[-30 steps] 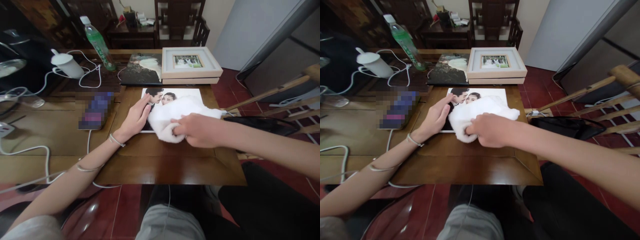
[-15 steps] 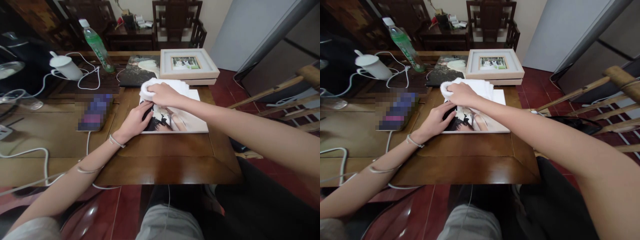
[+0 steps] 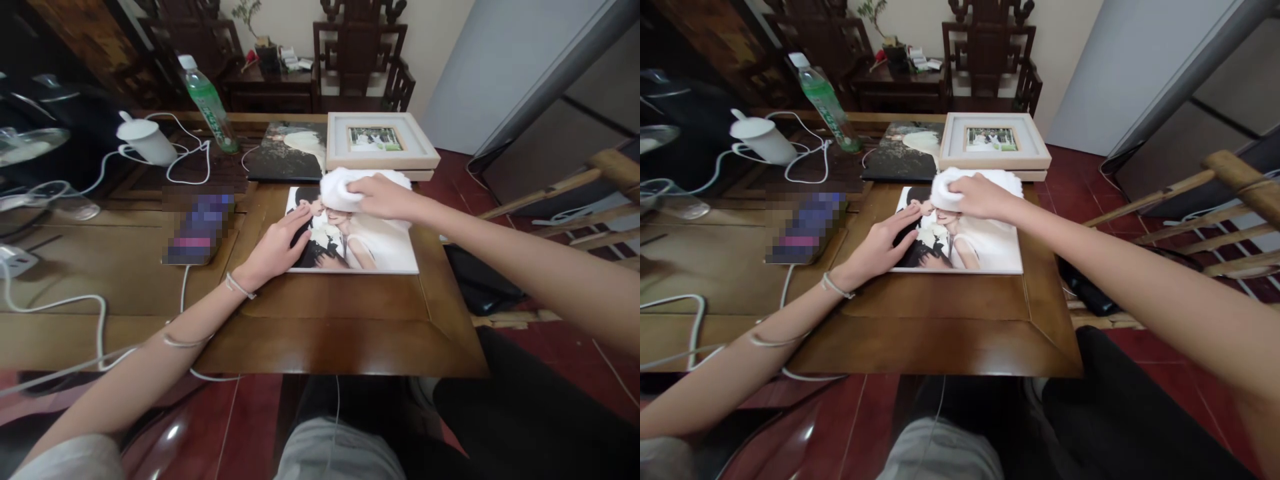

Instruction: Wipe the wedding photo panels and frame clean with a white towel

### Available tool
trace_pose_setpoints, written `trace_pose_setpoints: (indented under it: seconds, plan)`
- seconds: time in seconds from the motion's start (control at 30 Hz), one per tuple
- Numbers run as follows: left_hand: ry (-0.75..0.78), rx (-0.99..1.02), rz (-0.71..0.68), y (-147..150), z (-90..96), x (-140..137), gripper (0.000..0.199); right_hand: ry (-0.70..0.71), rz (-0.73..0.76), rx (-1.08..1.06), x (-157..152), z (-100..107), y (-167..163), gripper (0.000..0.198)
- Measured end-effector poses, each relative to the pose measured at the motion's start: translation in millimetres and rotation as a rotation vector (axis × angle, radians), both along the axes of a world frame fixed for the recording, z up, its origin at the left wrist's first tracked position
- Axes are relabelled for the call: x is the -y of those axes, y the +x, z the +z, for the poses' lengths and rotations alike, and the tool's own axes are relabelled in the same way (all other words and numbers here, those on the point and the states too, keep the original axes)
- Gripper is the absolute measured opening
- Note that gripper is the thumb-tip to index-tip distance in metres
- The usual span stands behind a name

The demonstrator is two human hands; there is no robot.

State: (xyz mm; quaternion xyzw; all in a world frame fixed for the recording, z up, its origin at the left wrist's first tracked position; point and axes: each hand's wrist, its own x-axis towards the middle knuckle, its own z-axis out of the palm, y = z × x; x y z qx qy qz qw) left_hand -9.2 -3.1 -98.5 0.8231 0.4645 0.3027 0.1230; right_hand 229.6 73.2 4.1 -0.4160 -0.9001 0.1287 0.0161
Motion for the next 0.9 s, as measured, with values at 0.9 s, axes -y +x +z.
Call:
trace_pose_setpoints:
  seconds: [0.9]
  plan:
    - [-0.008, -0.011, 0.006, -3.0, 0.5, -0.5, 0.049, 0.031, 0.131, 0.125, 26.5, -13.3, 46.2, 0.029]
